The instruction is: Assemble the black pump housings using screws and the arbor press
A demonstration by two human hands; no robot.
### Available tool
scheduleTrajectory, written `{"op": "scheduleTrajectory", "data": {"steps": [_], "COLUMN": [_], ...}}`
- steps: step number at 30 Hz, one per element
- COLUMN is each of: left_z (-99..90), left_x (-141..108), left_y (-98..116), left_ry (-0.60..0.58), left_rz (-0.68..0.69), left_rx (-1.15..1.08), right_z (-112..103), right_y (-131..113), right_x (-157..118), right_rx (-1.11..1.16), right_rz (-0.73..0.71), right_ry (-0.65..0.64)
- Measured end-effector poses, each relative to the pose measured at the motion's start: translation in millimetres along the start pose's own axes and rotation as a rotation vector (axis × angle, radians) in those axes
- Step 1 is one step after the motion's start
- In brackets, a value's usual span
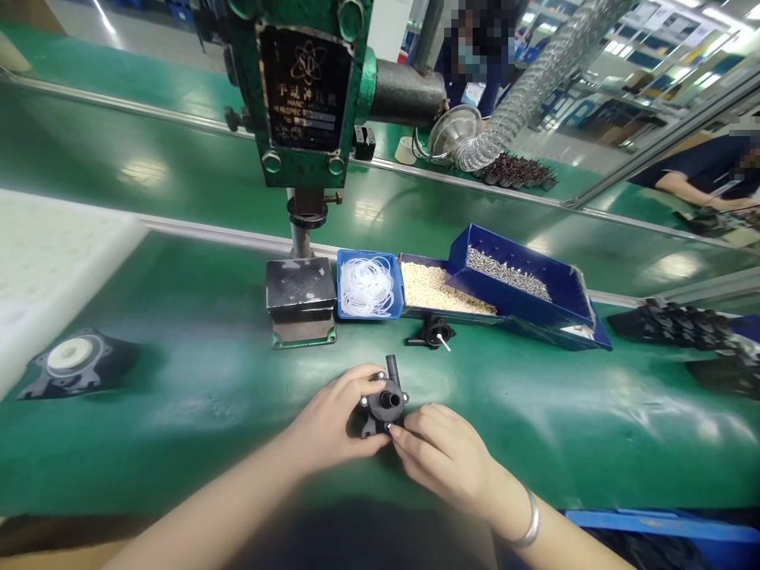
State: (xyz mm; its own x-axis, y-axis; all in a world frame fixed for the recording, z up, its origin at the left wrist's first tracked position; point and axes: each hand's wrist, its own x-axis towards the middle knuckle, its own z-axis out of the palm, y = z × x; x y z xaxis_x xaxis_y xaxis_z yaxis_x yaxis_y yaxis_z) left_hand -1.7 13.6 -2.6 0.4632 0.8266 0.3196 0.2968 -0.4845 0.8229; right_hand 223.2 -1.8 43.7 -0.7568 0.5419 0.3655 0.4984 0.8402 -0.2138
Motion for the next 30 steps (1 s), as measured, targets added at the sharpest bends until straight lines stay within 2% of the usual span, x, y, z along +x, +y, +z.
{"op": "scheduleTrajectory", "data": {"steps": [5, 9, 15, 19, 21, 26, 30], "left_z": [0.4, 0.5, -0.3, 0.7, 0.5, -2.2, 5.5], "left_x": [0.6, 0.4, 0.6, 0.7, 0.5, -0.6, -5.2], "left_y": [-0.3, -0.5, -0.6, -0.7, -0.8, 0.5, 0.1], "left_ry": [-0.006, -0.010, -0.021, -0.022, -0.024, -0.062, -0.059], "left_rz": [0.001, -0.001, -0.014, -0.013, -0.022, -0.021, 0.013], "left_rx": [0.003, -0.017, -0.049, -0.062, -0.055, 0.001, 0.091], "right_z": [-7.7, -11.7, 2.3, 8.2, 6.7, 4.0, 18.1], "right_y": [-2.4, -4.6, -13.3, -19.3, -19.6, -16.3, -22.4], "right_x": [7.4, 12.5, 24.7, 26.4, 24.4, 14.2, 0.4], "right_rx": [-0.042, -0.044, -0.136, -0.184, -0.120, -0.016, -0.130], "right_rz": [-0.007, -0.008, 0.098, 0.177, 0.220, 0.241, 0.243], "right_ry": [-0.089, -0.046, -0.110, -0.075, -0.065, 0.117, 0.067]}}
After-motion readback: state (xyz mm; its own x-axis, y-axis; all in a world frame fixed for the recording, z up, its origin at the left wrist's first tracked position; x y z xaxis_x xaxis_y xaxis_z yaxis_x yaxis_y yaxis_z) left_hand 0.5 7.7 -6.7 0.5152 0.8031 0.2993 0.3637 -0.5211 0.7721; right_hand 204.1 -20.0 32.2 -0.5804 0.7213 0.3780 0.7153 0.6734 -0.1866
